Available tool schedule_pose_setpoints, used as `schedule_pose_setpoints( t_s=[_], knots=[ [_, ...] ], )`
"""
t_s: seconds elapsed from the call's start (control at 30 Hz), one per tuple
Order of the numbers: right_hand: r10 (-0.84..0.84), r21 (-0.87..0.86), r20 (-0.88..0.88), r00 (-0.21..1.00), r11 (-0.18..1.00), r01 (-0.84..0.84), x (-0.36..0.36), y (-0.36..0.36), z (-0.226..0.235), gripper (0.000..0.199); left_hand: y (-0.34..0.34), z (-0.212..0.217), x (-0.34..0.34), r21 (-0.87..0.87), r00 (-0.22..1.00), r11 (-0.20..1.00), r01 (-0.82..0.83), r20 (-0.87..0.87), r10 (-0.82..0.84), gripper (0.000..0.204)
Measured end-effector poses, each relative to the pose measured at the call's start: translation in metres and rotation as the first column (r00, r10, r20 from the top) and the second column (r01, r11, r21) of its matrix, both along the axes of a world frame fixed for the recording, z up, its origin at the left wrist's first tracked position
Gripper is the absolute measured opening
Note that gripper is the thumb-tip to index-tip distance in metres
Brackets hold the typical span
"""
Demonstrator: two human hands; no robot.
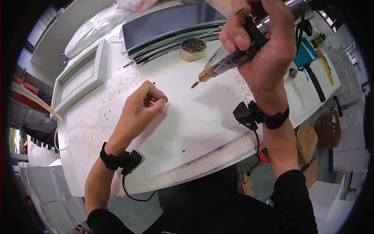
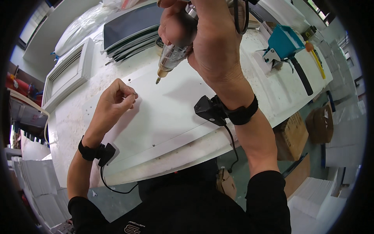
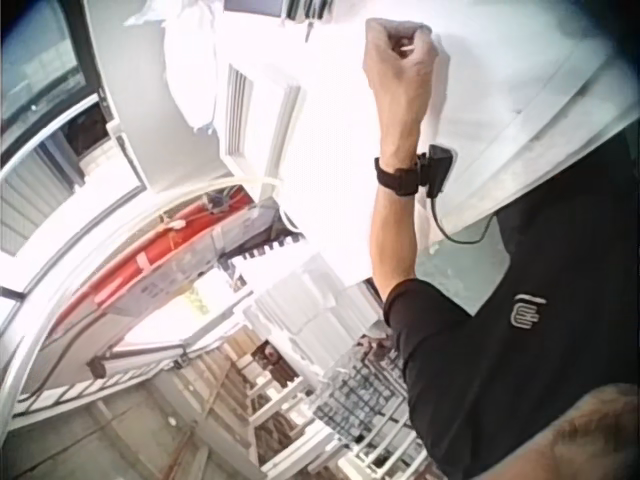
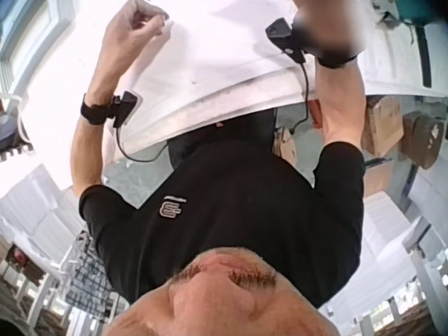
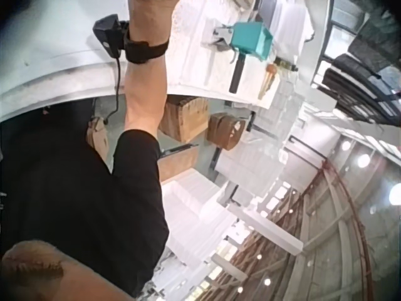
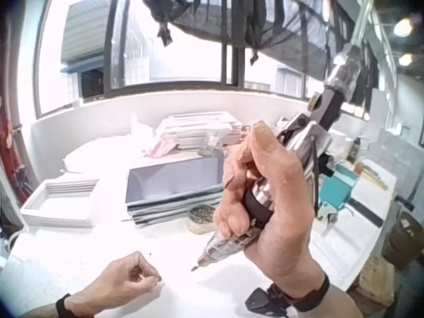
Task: The person places a white rectangular panel on a workbench and aligns it with other components. Using a pneumatic screwdriver, the person drives multiple screws into pre-drilled holes along the edges of the panel to secure it. The person handles the screws and tool with both hands, working systematically around the panel.
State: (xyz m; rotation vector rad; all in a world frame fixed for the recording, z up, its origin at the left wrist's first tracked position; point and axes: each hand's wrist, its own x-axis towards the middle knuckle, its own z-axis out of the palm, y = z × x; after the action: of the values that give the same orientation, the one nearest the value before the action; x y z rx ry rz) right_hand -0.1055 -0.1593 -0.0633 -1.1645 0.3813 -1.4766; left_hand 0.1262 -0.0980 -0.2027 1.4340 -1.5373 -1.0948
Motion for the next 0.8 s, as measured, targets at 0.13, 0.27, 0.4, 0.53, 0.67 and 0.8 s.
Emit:
schedule_pose_setpoints(
  t_s=[0.13,0.27,0.4,0.53,0.67,0.8],
  knots=[
    [0.077,-0.004,0.077,0.994,0.997,-0.077,0.020,-0.003,-0.001,0.041,0.007,-0.005,0.011,0.006,0.976,1.000,-0.002,-0.219,0.003,0.015],
    [0.149,0.043,0.124,0.981,0.987,-0.155,0.041,-0.005,-0.013,0.039,0.012,-0.011,0.019,0.015,0.935,1.000,-0.016,-0.355,0.020,0.020],
    [0.187,0.067,0.129,0.974,0.978,-0.196,0.049,-0.008,-0.023,0.039,0.014,-0.016,0.024,0.011,0.916,1.000,0.024,-0.400,-0.017,0.021],
    [0.185,0.087,0.139,0.973,0.976,-0.198,0.053,-0.008,-0.027,0.038,0.015,-0.017,0.021,0.013,0.904,0.999,0.033,-0.427,-0.024,0.022],
    [0.152,0.093,0.114,0.982,0.982,-0.163,0.056,-0.009,-0.031,0.038,0.018,-0.011,0.015,0.008,0.917,0.999,0.041,-0.397,-0.035,0.023],
    [0.148,0.135,0.118,0.982,0.977,-0.163,0.058,-0.008,-0.029,0.039,0.021,-0.009,0.014,0.010,0.931,1.000,0.027,-0.364,-0.021,0.022]
  ],
)
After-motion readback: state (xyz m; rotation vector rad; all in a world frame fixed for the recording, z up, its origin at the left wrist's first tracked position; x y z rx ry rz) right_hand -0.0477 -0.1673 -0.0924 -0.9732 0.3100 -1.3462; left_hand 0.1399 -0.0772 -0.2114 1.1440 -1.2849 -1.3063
